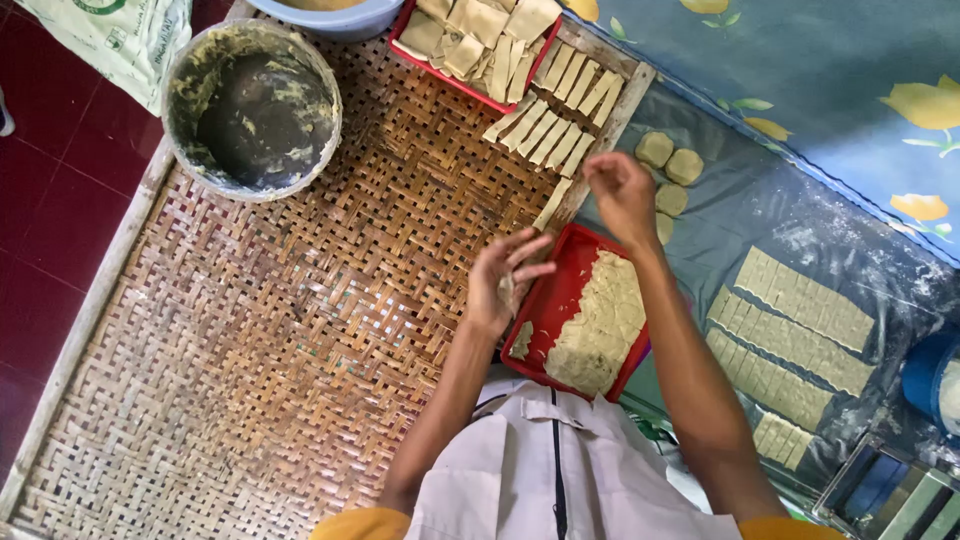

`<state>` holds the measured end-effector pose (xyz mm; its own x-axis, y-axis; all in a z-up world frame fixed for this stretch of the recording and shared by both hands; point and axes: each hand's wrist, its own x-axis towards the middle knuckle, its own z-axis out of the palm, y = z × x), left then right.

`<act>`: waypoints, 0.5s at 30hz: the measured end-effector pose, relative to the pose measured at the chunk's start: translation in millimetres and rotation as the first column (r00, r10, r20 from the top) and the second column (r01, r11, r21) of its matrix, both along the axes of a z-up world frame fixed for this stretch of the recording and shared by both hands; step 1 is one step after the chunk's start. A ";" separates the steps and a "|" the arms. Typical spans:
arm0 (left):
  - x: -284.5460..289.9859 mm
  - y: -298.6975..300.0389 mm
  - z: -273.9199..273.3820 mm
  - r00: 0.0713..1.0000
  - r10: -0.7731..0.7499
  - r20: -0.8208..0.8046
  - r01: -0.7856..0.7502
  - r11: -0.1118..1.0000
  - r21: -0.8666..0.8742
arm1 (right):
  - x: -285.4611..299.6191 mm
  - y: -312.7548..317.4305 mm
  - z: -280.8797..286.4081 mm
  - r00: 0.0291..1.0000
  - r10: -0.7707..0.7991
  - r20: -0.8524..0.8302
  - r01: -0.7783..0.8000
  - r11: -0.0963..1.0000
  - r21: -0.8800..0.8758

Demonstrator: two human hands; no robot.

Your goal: Wrap filling into strips of dough to prepare snacks.

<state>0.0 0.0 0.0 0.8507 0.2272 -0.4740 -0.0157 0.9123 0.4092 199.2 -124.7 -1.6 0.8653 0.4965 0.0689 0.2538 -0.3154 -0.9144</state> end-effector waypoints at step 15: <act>33.5 -15.8 15.8 0.869 0.241 0.432 -0.103 0.942 -0.319 | -141.6 -44.3 26.9 0.657 0.053 -0.752 0.131 0.974 0.183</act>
<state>33.5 -15.8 15.8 0.9454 0.3088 -0.1043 -0.3055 0.9510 0.0471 57.5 -169.0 25.3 0.6850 0.5144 -0.5159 -0.5531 -0.0937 -0.8278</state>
